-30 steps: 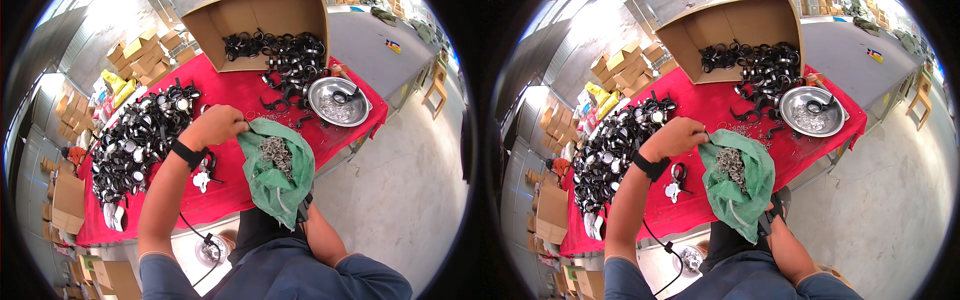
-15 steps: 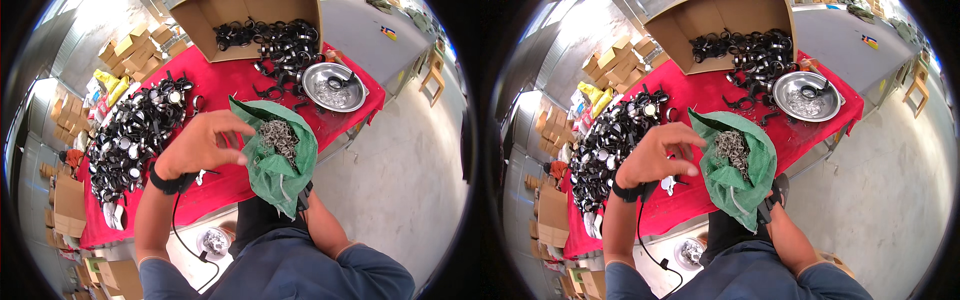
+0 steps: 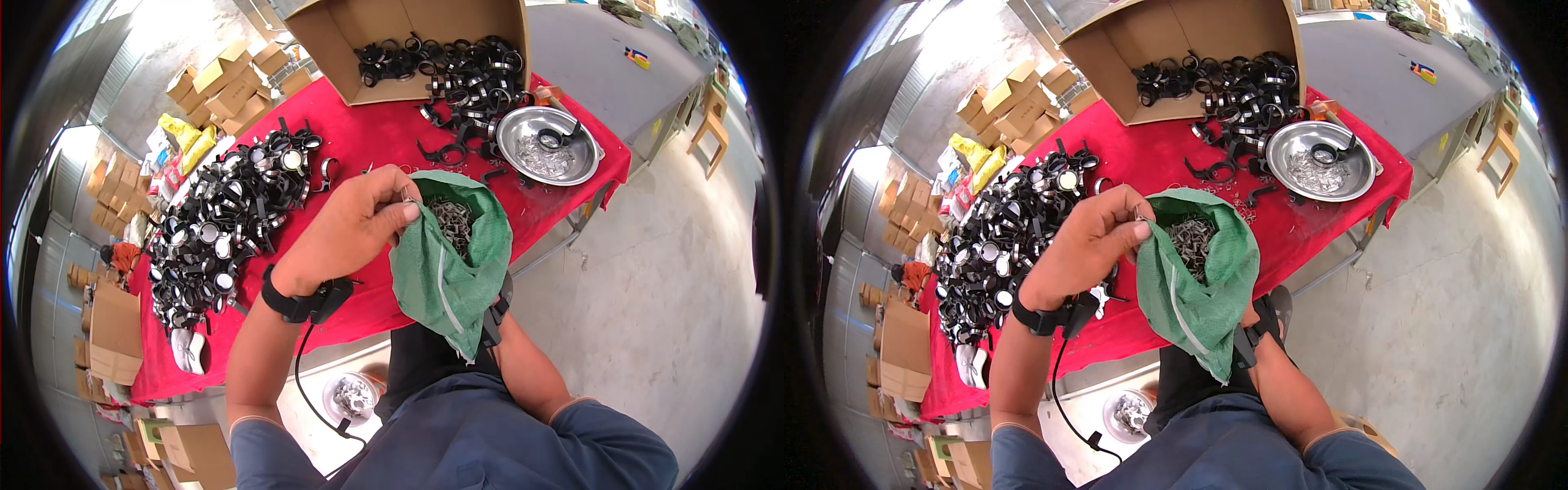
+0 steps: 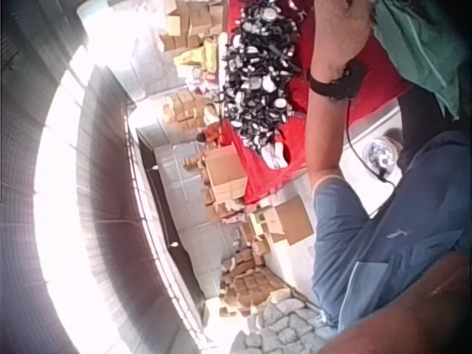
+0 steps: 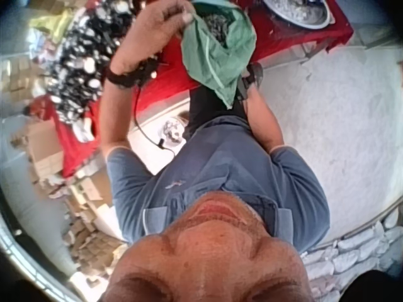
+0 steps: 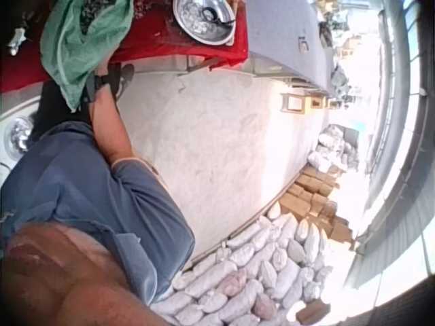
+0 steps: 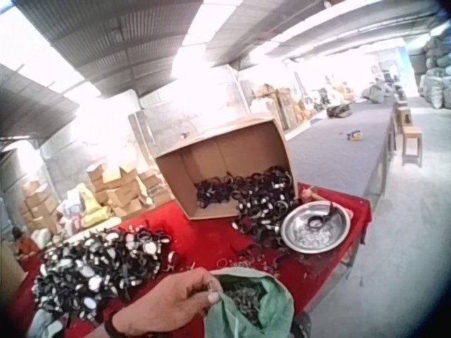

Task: Assembling small plastic and metal components, including housings and reflective plates, at an assembly table.

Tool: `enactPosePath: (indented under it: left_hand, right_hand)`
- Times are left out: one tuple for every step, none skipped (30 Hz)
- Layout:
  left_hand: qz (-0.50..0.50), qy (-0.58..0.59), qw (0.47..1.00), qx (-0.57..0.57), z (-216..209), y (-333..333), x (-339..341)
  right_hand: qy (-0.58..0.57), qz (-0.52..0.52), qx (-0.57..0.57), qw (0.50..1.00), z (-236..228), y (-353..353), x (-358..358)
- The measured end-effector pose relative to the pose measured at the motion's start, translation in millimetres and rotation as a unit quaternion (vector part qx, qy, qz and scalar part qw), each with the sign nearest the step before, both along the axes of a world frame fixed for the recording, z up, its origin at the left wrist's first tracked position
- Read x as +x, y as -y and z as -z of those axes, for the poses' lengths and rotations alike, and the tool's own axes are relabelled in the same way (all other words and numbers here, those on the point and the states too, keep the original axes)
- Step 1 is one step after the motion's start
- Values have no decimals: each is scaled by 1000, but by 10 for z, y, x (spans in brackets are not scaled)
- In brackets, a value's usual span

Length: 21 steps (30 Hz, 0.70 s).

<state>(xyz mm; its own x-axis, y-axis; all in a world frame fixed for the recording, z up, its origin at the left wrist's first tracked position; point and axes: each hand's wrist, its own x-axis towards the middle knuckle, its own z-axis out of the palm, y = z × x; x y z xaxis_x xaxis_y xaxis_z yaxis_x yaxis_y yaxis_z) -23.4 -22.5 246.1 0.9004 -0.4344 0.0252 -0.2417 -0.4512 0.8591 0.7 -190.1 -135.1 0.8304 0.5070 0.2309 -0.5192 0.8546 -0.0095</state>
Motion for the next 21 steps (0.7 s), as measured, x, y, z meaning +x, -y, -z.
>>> enactPosePath:
  left_hand:
    - [14, -45, 997, -54, -39, -6, 17]
    - [14, -45, 997, -53, -95, -10, 10]
    - [4, -65, 995, -75, -172, -2, -3]
    - [-7, -82, 992, -98, -218, -5, -27]
    - [-29, -68, 993, -95, -220, 23, -18]
    - [-29, -68, 993, -95, -173, 40, 11]
    - [-46, 46, 998, 24, -95, 61, 52]
    - [-62, 159, 975, 142, -39, 89, 78]
    - [-55, 208, 963, 163, 2, 114, 76]
    - [-54, 208, 963, 163, 30, 103, 87]
    - [-54, 233, 952, 191, 68, 88, 106]
    - [-54, 258, 939, 219, 98, 74, 121]
    - [-52, 258, 939, 219, 113, 69, 131]
    - [-65, 254, 938, 225, 123, 57, 137]
    - [-78, 250, 937, 231, 127, 53, 143]
    - [-78, 250, 937, 232, 108, 64, 159]
    - [-100, 168, 965, 177, 72, 83, 192]
    - [-121, 85, 982, 121, 49, 101, 219]
    - [-121, 85, 982, 121, 53, 113, 237]
    - [-192, 183, 957, 117, 58, 137, 249]
    - [-261, 279, 918, 111, 48, 161, 261]
  right_hand:
    - [-1, 0, 1, 1000, 42, 121, -22]
    - [-2, 0, 2, 1000, 89, 136, -83]
    - [-3, 0, 3, 1000, 130, 170, -91]
    - [-3, -1, 2, 1000, 126, 208, -101]
    - [-4, -2, 2, 1000, 121, 195, -77]
    - [-4, -3, 2, 1000, 117, 175, -57]
    - [-4, -5, 2, 1000, 102, 170, -57]
    - [-3, -7, 1, 1000, 74, 148, 46]
    - [-3, -9, 1, 1000, 60, 148, 41]
    - [-4, -9, 1, 1000, 89, 136, -15]
    - [-6, -9, 2, 1000, 120, 120, -97]
    - [-7, -9, 3, 1000, 146, 107, -138]
    - [-8, -9, 3, 1000, 137, 172, -77]
    - [-9, -8, 4, 1000, 132, 157, -52]
    - [-10, -8, 4, 1000, 122, 211, 12]
    - [-10, -9, 4, 1000, 113, 227, 52]
    - [-10, -10, 4, 1000, 107, 211, 72]
    - [-11, -12, 5, 1000, 105, 216, 57]
    - [-10, -12, 5, 1000, 88, 186, 74]
    - [-10, -13, 6, 1000, 82, 221, -17]
    - [-10, -14, 6, 1000, 61, 164, 15]
